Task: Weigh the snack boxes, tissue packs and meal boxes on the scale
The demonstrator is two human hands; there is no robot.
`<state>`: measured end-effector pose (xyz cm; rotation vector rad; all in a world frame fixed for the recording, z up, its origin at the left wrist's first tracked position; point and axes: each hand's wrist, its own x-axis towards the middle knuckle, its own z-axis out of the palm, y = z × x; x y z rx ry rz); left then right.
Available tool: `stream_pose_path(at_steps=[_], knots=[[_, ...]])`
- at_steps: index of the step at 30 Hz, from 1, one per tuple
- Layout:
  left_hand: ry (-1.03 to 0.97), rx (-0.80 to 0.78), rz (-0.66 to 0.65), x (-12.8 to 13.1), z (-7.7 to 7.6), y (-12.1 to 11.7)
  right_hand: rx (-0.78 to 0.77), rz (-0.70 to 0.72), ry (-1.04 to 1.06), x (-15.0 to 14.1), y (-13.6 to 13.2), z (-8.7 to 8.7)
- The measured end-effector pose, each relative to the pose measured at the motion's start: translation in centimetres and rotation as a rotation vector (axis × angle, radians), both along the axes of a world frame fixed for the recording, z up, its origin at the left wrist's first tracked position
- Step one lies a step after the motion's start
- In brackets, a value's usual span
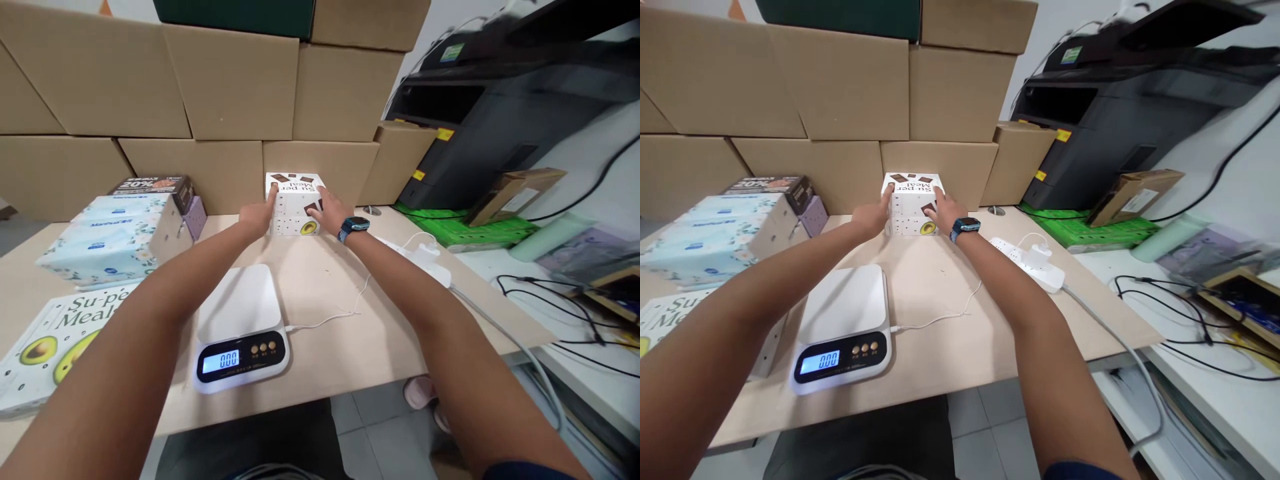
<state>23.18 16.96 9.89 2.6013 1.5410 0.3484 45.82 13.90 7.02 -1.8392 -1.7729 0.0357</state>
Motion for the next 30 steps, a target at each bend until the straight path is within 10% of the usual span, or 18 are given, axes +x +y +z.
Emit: stream_pose_path(at_steps=[5, 9, 13, 16, 22, 26, 30], knots=[[0.069, 0.128, -0.054, -3.6, 3.3, -6.4, 0.146, 0.069, 0.145, -2.9, -4.0, -1.6], [-0.069, 0.328, -0.305, -15.9, 6.4, -15.0, 0.181, 0.205, 0.376, -5.7, -8.8, -4.5], [-0.361, 0.51, 0.074, -29.6, 6.5, -22.4, 0.011, 0.327, 0.705, -8.3, -12.5, -7.2], [-0.92, 0.359, 0.321, -34.7, 3.0, -24.6, -0.182, 0.442, 0.891, -11.9, -14.3, -7.9], [-1.156, -0.274, 0.33, -32.7, -5.5, -27.8, -0.482, 0.726, 0.944, -25.1, -20.1, -6.6], [-1.321, -0.319, 0.215, -29.6, -5.2, -33.4, -0.54, 0.905, 0.825, -27.0, -24.7, -3.2], [-1.279, -0.203, -0.073, -26.7, -2.4, -35.5, -0.014, 0.935, 0.778, -21.5, -26.6, -0.5]])
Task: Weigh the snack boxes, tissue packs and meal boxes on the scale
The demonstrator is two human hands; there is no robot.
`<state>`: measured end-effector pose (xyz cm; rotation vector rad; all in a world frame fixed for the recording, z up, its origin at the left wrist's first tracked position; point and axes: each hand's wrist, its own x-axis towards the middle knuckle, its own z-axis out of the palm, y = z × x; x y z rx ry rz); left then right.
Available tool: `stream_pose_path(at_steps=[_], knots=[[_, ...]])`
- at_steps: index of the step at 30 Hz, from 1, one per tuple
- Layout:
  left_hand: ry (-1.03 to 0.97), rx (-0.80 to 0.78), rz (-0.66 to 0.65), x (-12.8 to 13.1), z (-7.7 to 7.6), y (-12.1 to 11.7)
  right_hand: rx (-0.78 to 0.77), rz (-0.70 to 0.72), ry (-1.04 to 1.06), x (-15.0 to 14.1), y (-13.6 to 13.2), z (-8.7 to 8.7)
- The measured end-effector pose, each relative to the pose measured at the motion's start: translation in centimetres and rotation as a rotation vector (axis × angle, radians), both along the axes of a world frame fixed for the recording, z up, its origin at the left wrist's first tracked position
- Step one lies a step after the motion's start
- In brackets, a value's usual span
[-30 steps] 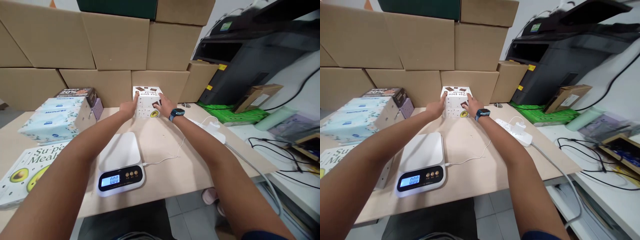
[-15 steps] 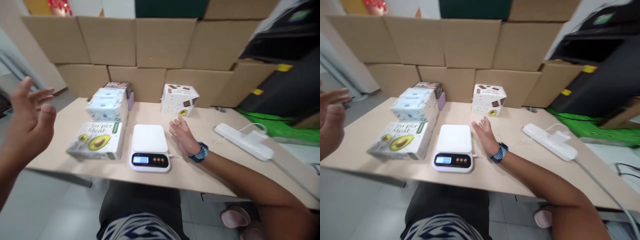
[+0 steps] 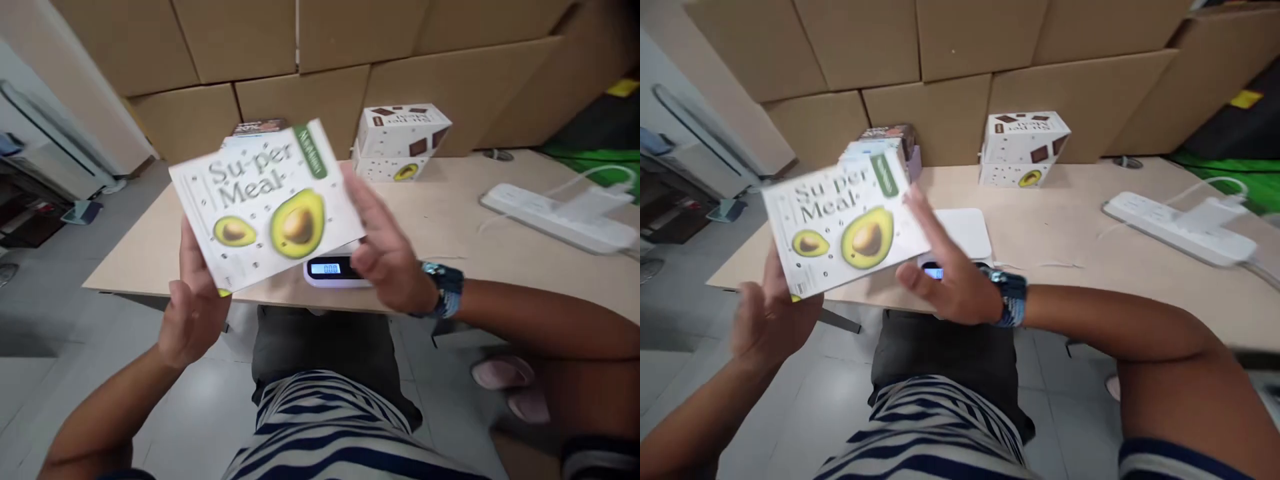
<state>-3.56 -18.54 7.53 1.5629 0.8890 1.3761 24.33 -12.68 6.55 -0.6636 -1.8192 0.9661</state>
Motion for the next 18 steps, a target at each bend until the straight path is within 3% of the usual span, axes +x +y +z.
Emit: stream_pose_path(at_steps=[2, 4, 7, 9, 11, 14, 18], knots=[[0.003, 0.111, -0.161, 2.4, 0.8, 2.0, 0.162, -0.212, 0.081, 3.0, 0.4, 0.1], [-0.019, 0.121, -0.278, 5.2, 0.7, 5.5, 0.194, -0.373, 0.143, 5.5, 1.4, -0.6], [-0.043, -0.057, -0.371, 8.8, -0.6, 10.9, 0.002, -0.466, 0.182, 8.1, 3.2, -2.4], [-0.062, -0.157, -0.381, 10.1, -1.7, 13.1, -0.163, -0.471, 0.169, 9.1, 4.3, -3.4], [-0.08, -0.203, -0.37, 10.4, -2.6, 14.1, -0.24, -0.479, 0.149, 9.6, 5.1, -4.0], [-0.071, -0.196, -0.353, 9.3, -4.0, 14.5, -0.221, -0.499, 0.159, 10.2, 6.0, -4.4], [-0.016, 0.075, -0.177, 6.0, -7.4, 15.8, -0.19, -0.584, 0.246, 11.7, 7.2, -4.7]])
